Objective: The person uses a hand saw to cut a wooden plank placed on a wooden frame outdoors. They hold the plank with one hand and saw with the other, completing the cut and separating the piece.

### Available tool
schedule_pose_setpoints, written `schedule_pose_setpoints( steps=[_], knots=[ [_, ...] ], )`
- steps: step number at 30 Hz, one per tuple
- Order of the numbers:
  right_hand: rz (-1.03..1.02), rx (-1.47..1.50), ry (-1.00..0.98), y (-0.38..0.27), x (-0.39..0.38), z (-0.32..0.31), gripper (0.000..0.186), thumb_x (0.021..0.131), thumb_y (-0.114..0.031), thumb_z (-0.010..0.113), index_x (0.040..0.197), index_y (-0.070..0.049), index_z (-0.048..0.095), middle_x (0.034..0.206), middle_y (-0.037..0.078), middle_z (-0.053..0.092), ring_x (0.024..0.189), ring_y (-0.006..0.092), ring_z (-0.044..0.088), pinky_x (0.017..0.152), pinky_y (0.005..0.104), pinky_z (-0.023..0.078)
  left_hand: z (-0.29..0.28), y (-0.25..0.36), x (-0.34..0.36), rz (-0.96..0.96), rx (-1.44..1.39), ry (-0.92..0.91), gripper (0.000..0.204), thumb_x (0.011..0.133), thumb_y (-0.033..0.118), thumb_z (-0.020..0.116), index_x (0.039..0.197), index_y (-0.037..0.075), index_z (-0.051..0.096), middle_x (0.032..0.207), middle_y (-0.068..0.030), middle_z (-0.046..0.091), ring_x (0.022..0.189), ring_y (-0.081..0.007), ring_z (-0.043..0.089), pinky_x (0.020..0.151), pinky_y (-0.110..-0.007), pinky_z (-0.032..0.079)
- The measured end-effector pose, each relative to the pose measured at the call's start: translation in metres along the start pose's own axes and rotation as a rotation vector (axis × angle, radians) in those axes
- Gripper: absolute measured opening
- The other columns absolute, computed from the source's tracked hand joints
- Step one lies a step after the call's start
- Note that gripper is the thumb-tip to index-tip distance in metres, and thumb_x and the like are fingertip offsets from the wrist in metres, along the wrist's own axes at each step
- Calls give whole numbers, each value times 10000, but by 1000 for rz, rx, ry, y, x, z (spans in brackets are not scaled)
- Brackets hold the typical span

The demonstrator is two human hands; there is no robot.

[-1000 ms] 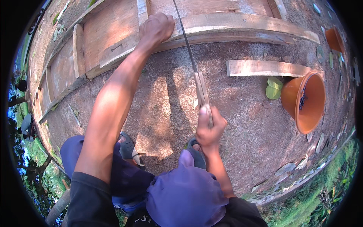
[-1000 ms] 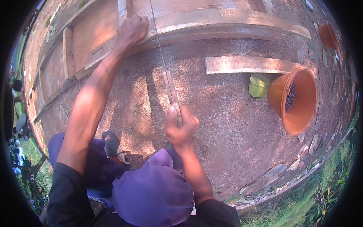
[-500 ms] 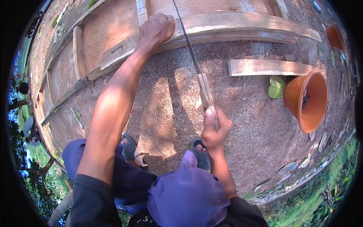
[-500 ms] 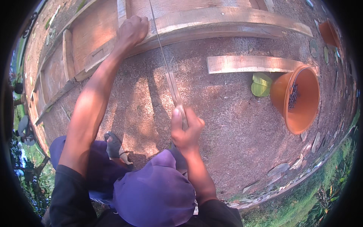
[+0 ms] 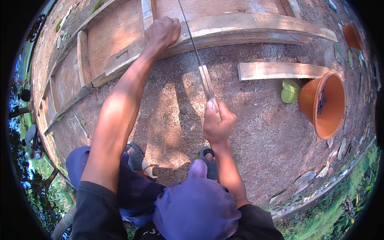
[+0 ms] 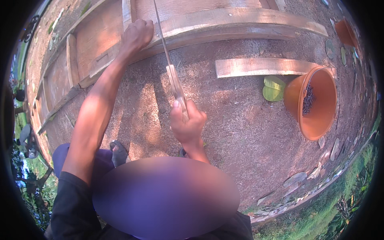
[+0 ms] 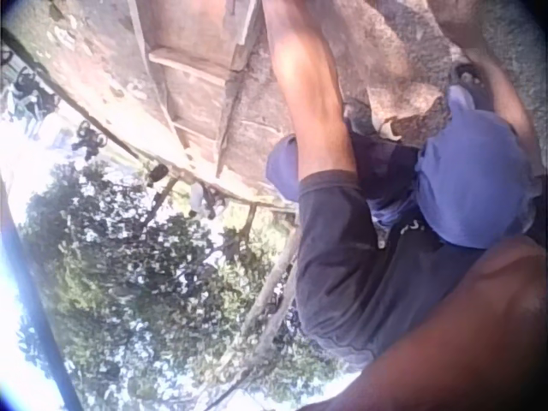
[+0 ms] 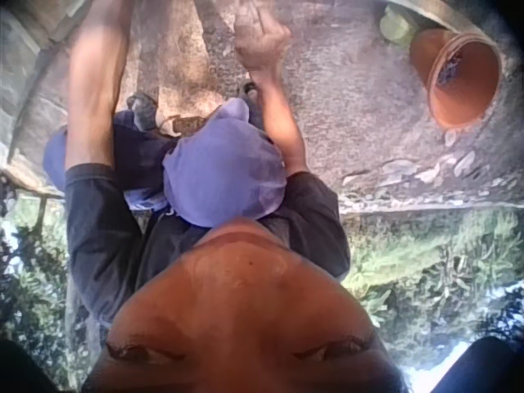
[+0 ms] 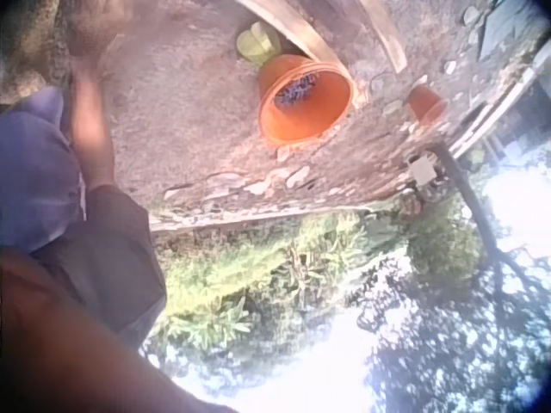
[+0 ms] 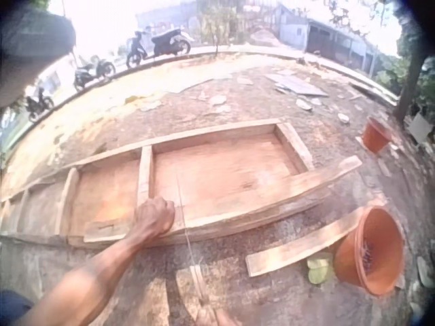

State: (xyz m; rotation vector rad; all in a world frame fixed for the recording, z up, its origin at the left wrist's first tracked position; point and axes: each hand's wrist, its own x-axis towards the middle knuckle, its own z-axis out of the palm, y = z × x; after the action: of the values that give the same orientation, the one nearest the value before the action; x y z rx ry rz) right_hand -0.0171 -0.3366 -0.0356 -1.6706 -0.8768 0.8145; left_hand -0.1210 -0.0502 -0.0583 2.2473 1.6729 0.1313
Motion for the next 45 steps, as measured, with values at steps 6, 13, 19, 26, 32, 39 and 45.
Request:
schedule_pose_setpoints(
  steps=[6,13,19,26,32,39,45],
  knots=[
    [-55,-19,1,2,-11,-9,229,916,-223,618,810,-20,635,553,62,567,482,117,565,457,311,437,-17,13,-13,-65,-1,-70,563,945,333,334,1067,-115,653,1092,-387,616,1095,-506,591,984,-537,430],
    [26,-25,15,3,-63,-41,259,904,-222,633,800,13,661,552,80,596,501,118,600,479,314,470,-12,11,-10,-144,-4,-25,572,946,346,337,1058,-110,663,1090,-371,631,1091,-483,604,982,-526,435],
    [-109,19,78,5,39,23,299,919,-233,625,720,-15,575,508,85,543,454,123,534,429,329,409,-7,17,-5,-56,-20,-21,568,945,349,336,985,-108,671,1048,-365,642,1011,-497,627,942,-543,449],
    [63,42,91,15,-116,-61,397,903,-344,610,704,0,599,556,61,585,531,104,575,506,266,447,-12,20,-11,-85,-44,-48,555,942,346,353,986,-107,670,1045,-363,641,1031,-497,618,959,-545,435],
    [-88,40,80,-3,49,25,279,934,-236,617,767,-12,604,527,59,544,489,111,538,452,320,403,-22,31,-7,-87,-45,-40,540,940,328,351,982,-106,669,1050,-361,642,1027,-509,611,956,-540,436],
    [-12,-15,22,22,-105,-70,298,896,-253,645,777,20,638,576,72,630,531,140,643,518,284,500,-14,14,-6,-87,-63,-37,532,943,326,347,940,-93,676,990,-369,652,992,-489,634,928,-545,449],
    [-81,33,65,1,47,23,244,930,-219,617,782,-26,603,537,42,565,490,108,574,449,297,419,-10,20,-2,-15,-76,40,465,944,314,347,818,-42,619,839,-273,615,799,-399,580,768,-508,429]
  ],
)
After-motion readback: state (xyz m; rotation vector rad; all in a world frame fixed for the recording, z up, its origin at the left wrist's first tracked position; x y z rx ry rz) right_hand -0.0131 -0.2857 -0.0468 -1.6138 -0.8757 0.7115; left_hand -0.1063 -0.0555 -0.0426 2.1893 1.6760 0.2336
